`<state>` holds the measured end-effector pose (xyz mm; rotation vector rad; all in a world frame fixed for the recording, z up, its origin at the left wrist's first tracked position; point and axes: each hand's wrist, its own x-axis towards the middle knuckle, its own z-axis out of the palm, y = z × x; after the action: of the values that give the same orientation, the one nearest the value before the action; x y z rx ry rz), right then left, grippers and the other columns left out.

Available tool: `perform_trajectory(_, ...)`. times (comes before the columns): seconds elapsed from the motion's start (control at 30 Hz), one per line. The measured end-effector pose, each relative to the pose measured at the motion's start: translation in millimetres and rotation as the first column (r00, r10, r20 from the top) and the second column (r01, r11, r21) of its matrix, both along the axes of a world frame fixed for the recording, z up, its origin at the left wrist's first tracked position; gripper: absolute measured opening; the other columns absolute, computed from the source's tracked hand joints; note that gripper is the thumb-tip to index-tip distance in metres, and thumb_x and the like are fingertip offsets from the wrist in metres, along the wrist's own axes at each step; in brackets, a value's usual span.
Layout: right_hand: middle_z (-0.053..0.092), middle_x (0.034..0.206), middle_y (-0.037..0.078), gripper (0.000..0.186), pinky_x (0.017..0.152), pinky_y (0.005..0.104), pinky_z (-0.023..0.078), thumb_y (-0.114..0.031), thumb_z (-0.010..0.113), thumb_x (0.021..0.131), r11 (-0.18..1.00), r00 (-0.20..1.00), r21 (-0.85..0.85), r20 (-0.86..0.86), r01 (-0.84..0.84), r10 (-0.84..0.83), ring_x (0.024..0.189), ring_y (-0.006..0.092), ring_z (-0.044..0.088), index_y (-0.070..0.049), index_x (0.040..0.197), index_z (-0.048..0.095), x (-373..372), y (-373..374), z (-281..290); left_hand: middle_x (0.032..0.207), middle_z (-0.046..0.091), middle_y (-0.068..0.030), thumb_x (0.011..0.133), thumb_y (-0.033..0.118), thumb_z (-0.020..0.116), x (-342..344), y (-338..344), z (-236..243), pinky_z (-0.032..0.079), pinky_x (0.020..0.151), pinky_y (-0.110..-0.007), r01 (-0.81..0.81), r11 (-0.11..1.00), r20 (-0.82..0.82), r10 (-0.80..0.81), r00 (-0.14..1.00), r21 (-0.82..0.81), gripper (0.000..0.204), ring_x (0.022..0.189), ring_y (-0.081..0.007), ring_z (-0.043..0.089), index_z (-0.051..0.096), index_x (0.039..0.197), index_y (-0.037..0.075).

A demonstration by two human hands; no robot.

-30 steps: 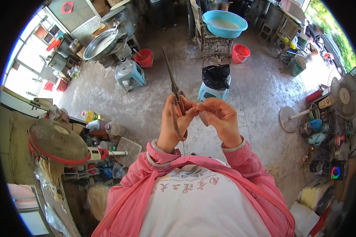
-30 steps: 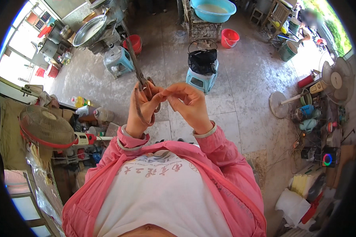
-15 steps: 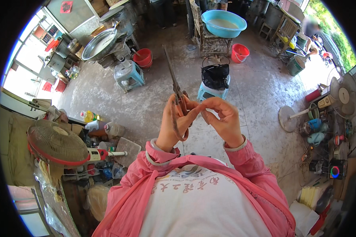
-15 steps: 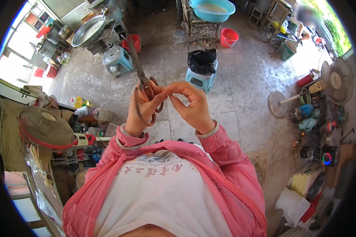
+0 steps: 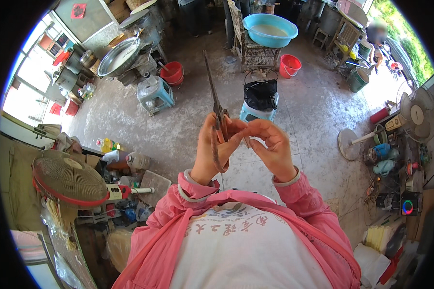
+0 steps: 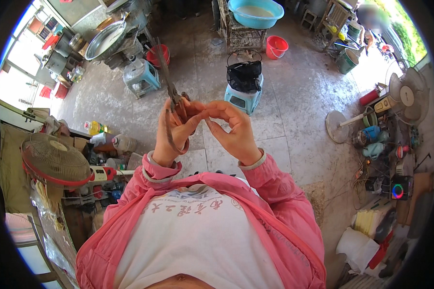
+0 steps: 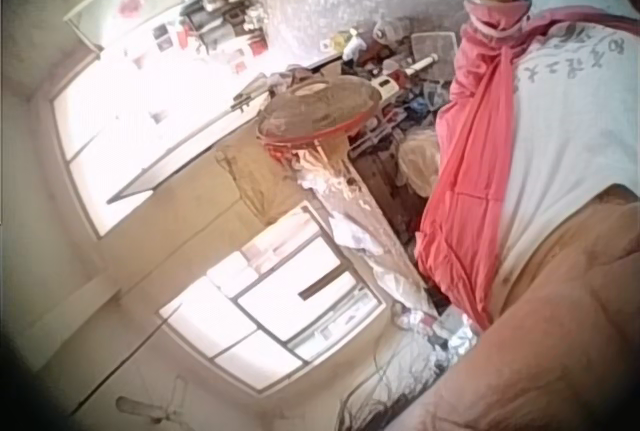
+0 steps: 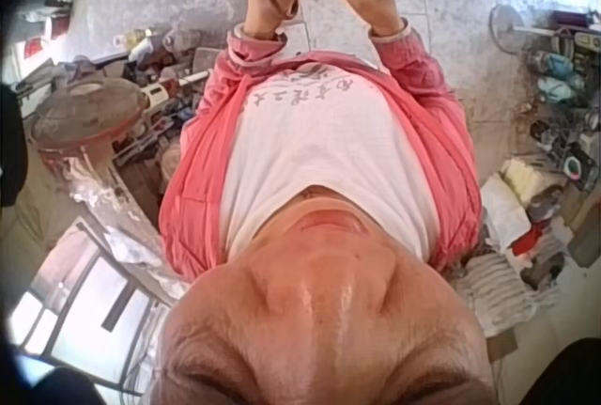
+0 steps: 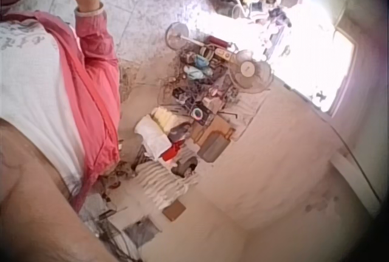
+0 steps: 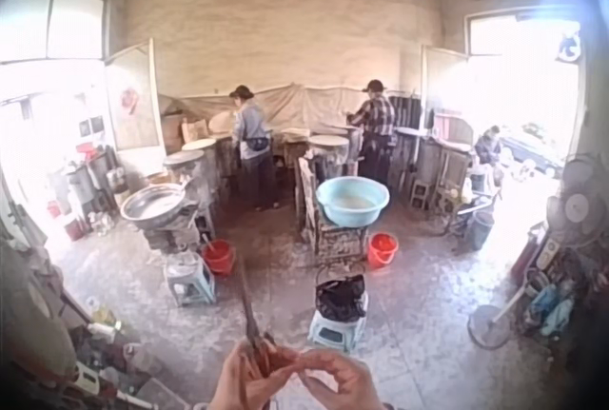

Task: The person uses shears to cut a small white material into pieces. They then walk to the doorway and hand the shears and a cut piece to a person sitting outside.

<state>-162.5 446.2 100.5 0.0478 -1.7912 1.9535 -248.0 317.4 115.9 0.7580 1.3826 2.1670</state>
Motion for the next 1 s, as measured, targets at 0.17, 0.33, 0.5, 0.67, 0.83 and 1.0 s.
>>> perform_trajectory(0.17,0.063,0.1,0.009,0.033,0.087,0.0268,0.044,0.007,0.055,0.08,0.997,0.999,-0.074,0.019,-0.038,0.04,0.098,0.0143,0.059,0.0,0.112,0.05,3,-2,7,0.1,0.059,-0.0152,0.08,-0.011,0.056,0,-1,1,0.048,0.081,-0.03,0.01,1.0,-0.017,-0.009,1.0,0.011,0.028,0.092,-0.0208,0.061,0.04,0.099,0.002)
perform_trajectory(0.33,0.061,0.104,0.01,0.037,0.089,0.0281,0.043,0.006,0.056,0.081,0.984,0.996,-0.159,0.037,-0.077,0.084,0.101,0.014,0.057,0.0,0.117,0.047,5,-3,10,0.099,0.059,-0.0152,0.08,-0.011,0.056,0,-2,2,0.048,0.081,-0.03,-0.045,0.998,-0.054,0.043,0.998,-0.046,0.028,0.093,-0.0216,0.061,0.04,0.099,0.002)
perform_trajectory(0.5,0.06,0.107,0.011,0.04,0.09,0.0278,0.042,0.005,0.055,0.082,0.977,0.992,-0.178,0.021,-0.119,0.125,0.103,0.0138,0.055,-0.001,0.12,0.044,5,0,8,0.093,0.061,-0.0138,0.079,-0.009,0.058,-3,-1,1,0.05,0.073,-0.027,-0.072,0.996,-0.057,0.07,0.996,-0.046,0.029,0.087,-0.0177,0.062,0.038,0.096,0.003)
perform_trajectory(0.67,0.06,0.109,0.011,0.04,0.089,0.026,0.042,0.003,0.055,0.082,0.95,0.984,-0.278,0.071,-0.14,0.165,0.104,0.014,0.054,-0.002,0.12,0.046,4,2,12,0.092,0.061,-0.0136,0.08,-0.006,0.058,-4,-7,4,0.05,0.07,-0.026,-0.043,0.998,0.003,0.043,0.999,-0.038,0.026,0.085,-0.0164,0.062,0.039,0.096,0.003)
perform_trajectory(0.83,0.059,0.113,0.011,0.036,0.088,0.0247,0.039,-0.002,0.051,0.083,0.915,0.988,-0.384,0.046,-0.122,0.151,0.109,0.0136,0.052,-0.004,0.119,0.049,-1,17,1,0.089,0.061,-0.011,0.082,0.0,0.056,-5,-10,2,0.04,0.054,-0.021,-0.109,0.985,0.066,0.119,0.991,-0.136,0.023,0.069,-0.0106,0.054,0.041,0.098,0.005)
perform_trajectory(1.0,0.058,0.116,0.009,0.036,0.087,0.0249,0.038,-0.004,0.05,0.082,0.894,0.992,-0.447,0.092,-0.039,0.09,0.105,0.0132,0.053,-0.007,0.118,0.051,-2,33,9,0.08,0.057,-0.0056,0.082,0.005,0.061,-10,-22,-3,0.037,0.048,-0.02,-0.063,0.927,-0.014,0.062,0.998,-0.371,0.019,0.058,-0.0065,0.048,0.045,0.092,0.004)
